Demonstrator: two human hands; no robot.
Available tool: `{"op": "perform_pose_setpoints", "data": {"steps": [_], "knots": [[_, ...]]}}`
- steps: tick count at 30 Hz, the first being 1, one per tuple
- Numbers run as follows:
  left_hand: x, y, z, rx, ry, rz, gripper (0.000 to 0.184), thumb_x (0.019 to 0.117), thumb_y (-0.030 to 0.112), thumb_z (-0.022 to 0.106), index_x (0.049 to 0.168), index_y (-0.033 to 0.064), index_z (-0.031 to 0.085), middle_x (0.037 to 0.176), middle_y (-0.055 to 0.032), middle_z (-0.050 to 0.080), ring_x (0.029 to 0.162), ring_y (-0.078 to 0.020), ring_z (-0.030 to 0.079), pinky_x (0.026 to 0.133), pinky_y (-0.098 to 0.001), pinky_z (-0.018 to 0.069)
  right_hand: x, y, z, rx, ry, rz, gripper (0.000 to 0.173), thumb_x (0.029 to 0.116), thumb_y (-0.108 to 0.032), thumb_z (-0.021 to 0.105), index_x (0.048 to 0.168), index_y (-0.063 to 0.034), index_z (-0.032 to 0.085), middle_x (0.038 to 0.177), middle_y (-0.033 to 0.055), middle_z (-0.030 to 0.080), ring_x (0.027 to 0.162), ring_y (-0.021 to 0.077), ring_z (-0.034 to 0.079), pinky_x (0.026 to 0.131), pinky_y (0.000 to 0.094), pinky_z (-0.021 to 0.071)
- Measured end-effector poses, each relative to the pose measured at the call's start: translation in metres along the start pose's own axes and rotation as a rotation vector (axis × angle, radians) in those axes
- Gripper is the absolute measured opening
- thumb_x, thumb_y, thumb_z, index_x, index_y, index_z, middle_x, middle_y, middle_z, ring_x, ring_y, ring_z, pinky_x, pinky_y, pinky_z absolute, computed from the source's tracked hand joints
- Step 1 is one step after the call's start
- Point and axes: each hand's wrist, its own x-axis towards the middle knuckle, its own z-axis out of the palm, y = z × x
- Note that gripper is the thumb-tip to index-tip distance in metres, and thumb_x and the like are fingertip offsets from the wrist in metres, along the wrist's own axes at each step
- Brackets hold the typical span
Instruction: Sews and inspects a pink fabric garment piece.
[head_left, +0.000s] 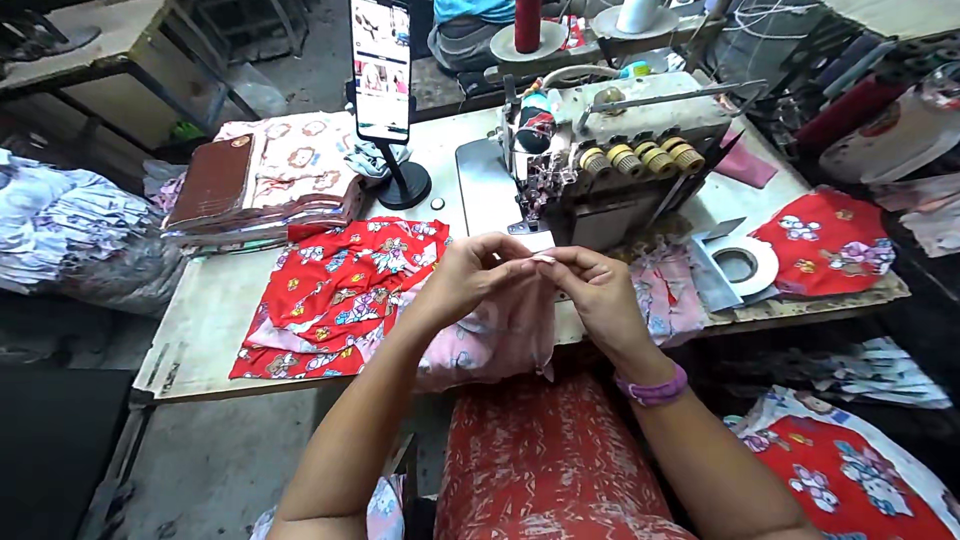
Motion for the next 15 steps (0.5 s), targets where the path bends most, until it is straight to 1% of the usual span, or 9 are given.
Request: {"op": "perform_pose_setpoints", "data": {"steps": [2, 3, 4, 5, 8, 10, 11, 13, 15], "knots": [[-0.01, -0.009, -0.023, 0.232, -0.192, -0.114, 0.007, 0.0915, 0.01, 0.073, 0.097, 0.004, 0.074, 0.073, 0.0003, 0.067, 0.061, -0.0046, 0.06, 0.059, -0.0236, 0.0519, 0.002, 0.0, -0.01, 0.007, 0.009, -0.021, 0.015, 0.0962, 0.0, 0.063, 0.107, -0.0043, 0.073, 0.088, -0.0044, 0.074, 0.076, 0.0004, 0.068, 0.073, 0.0185, 0.058], [-0.017, -0.016, -0.036, 0.377, -0.256, -0.187, 0.007, 0.0905, 0.011, 0.075, 0.09, 0.0038, 0.074, 0.072, -0.004, 0.067, 0.063, -0.0124, 0.063, 0.062, -0.034, 0.0538, 0.003, 0.0, -0.014, 0.041, 0.015, -0.006, 0.017, 0.0967, 0.001, 0.061, 0.108, -0.0041, 0.072, 0.089, -0.0036, 0.074, 0.077, 0.0017, 0.068, 0.074, 0.0199, 0.0583], [-0.027, -0.024, -0.048, 0.471, -0.272, -0.263, 0.009, 0.09, 0.008, 0.076, 0.086, 0.0002, 0.073, 0.074, -0.0113, 0.067, 0.07, -0.0238, 0.065, 0.069, -0.0483, 0.0531, 0.004, 0.002, -0.017, 0.093, 0.026, 0.018, 0.018, 0.0967, 0.003, 0.06, 0.108, -0.0041, 0.072, 0.089, -0.0027, 0.073, 0.077, 0.0032, 0.068, 0.076, 0.0217, 0.0591], [-0.038, -0.032, -0.059, 0.498, -0.227, -0.309, 0.009, 0.0896, 0.005, 0.075, 0.085, -0.0026, 0.073, 0.075, -0.0145, 0.068, 0.073, -0.028, 0.065, 0.072, -0.0536, 0.0517, 0.005, 0.004, -0.017, 0.151, 0.047, 0.049, 0.017, 0.0964, 0.003, 0.06, 0.106, -0.004, 0.072, 0.087, -0.0019, 0.073, 0.076, 0.0041, 0.069, 0.075, 0.023, 0.0594], [-0.076, -0.053, -0.086, 0.189, 0.094, -0.283, 0.007, 0.0897, 0.002, 0.067, 0.091, 0.0041, 0.074, 0.077, 0.0052, 0.07, 0.069, 0.0005, 0.063, 0.069, -0.0208, 0.0551, 0.011, 0.011, -0.006, 0.272, 0.112, 0.152, 0.012, 0.0967, 0.001, 0.063, 0.097, -0.0043, 0.073, 0.079, -0.0018, 0.072, 0.068, 0.0035, 0.067, 0.069, 0.0216, 0.0586], [-0.082, -0.056, -0.088, 0.096, 0.322, -0.283, 0.008, 0.0919, 0.005, 0.066, 0.095, 0.0084, 0.074, 0.078, 0.0069, 0.072, 0.068, 0.0019, 0.065, 0.065, -0.0193, 0.0565, 0.017, 0.017, 0.003, 0.301, 0.109, 0.202, 0.011, 0.0992, -0.002, 0.062, 0.098, -0.0029, 0.073, 0.079, -0.0011, 0.072, 0.066, 0.0037, 0.066, 0.067, 0.0211, 0.0581], [-0.077, -0.058, -0.084, 0.213, 0.407, -0.297, 0.011, 0.0945, 0.008, 0.069, 0.104, 0.0047, 0.073, 0.085, 0.0005, 0.072, 0.074, -0.0046, 0.065, 0.07, -0.0267, 0.056, 0.02, 0.02, 0.008, 0.287, 0.101, 0.215, 0.01, 0.0997, -0.003, 0.062, 0.1, -0.0026, 0.072, 0.081, -0.0011, 0.072, 0.067, 0.0036, 0.066, 0.067, 0.0212, 0.0581], [-0.057, -0.06, -0.067, 0.479, 0.48, -0.248, 0.03, 0.098, 0.009, 0.067, 0.125, -0.0025, 0.067, 0.112, -0.0188, 0.071, 0.105, -0.0317, 0.066, 0.094, -0.0548, 0.0508, 0.023, 0.02, 0.016, 0.244, 0.106, 0.219, 0.009, 0.0986, -0.003, 0.064, 0.103, -0.0016, 0.072, 0.082, -0.001, 0.072, 0.066, 0.003, 0.065, 0.066, 0.0205, 0.0566], [-0.032, -0.052, -0.036, 0.591, 0.467, -0.064, 0.03, 0.1009, 0.011, 0.06, 0.125, -0.0051, 0.067, 0.118, -0.0242, 0.069, 0.116, -0.0433, 0.061, 0.099, -0.0638, 0.0437, 0.023, 0.019, 0.019, 0.235, 0.108, 0.206, 0.012, 0.097, 0.0, 0.065, 0.106, -0.0008, 0.073, 0.085, -0.0001, 0.074, 0.071, 0.0037, 0.067, 0.069, 0.0212, 0.058]]}}
